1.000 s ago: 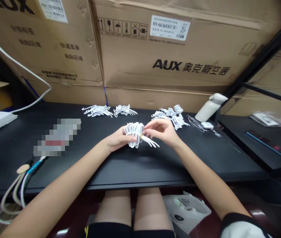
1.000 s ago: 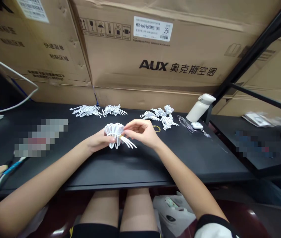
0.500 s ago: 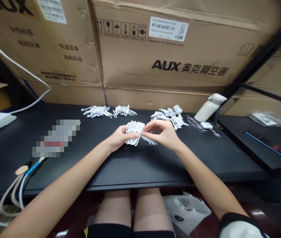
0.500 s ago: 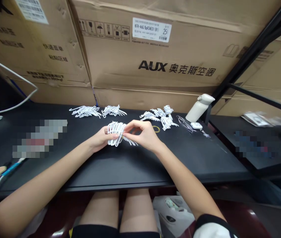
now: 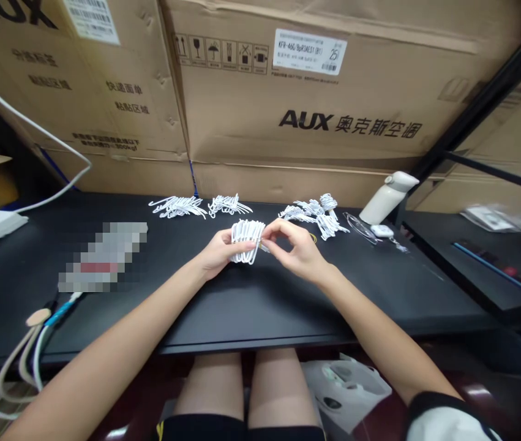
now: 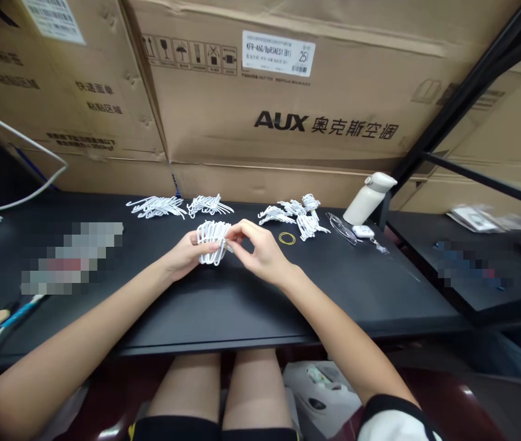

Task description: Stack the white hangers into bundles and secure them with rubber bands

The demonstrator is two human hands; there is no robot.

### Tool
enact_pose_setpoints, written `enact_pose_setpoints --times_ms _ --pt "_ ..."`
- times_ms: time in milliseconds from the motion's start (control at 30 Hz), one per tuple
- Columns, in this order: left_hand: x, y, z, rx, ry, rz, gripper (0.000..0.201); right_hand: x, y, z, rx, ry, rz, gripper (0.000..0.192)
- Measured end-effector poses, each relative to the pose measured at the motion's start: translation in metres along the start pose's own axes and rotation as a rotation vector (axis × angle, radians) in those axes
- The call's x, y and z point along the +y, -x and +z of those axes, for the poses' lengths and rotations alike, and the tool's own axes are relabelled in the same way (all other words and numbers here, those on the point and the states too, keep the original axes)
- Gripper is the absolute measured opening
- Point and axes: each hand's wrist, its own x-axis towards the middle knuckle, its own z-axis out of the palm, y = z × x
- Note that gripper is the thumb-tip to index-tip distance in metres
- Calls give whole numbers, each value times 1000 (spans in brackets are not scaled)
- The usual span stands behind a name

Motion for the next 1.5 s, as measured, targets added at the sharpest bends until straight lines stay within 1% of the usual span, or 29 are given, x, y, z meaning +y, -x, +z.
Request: enact_pose_setpoints --times_ms 300,433,500,567,667,733,833,1067,1233,1333,1500 --pt "0 0 -2 12 51 -76 33 -1 -2 -1 -38 -115 -2 4" --pt "2 1 -3 -53 142 -78 27 2 -4 -8 81 -246 104 5" --pt "4 3 -4 -85 210 -86 24 5 -5 -10 94 -257 126 7" --pt "6 4 -4 -98 288 -113 24 7 -4 -9 70 -220 96 8" --pt "7 4 -4 -102 354 -160 26 5 -2 -2 50 -161 9 10" --pt "7 4 -3 -95 356 -180 24 2 -1 5 61 -138 -41 12" --pt "6 3 -1 -95 340 -191 21 -2 2 15 84 -124 -77 11" --pt "8 6 3 -105 338 -203 22 -5 8 30 192 -113 -69 5" --pt "10 7 9 -73 291 -182 20 -4 9 32 181 -130 -44 2" --pt "10 6 10 -66 277 -178 22 -5 8 31 164 -115 -15 9" --pt "8 7 9 -63 262 -178 22 -8 8 27 158 -94 -45 23"
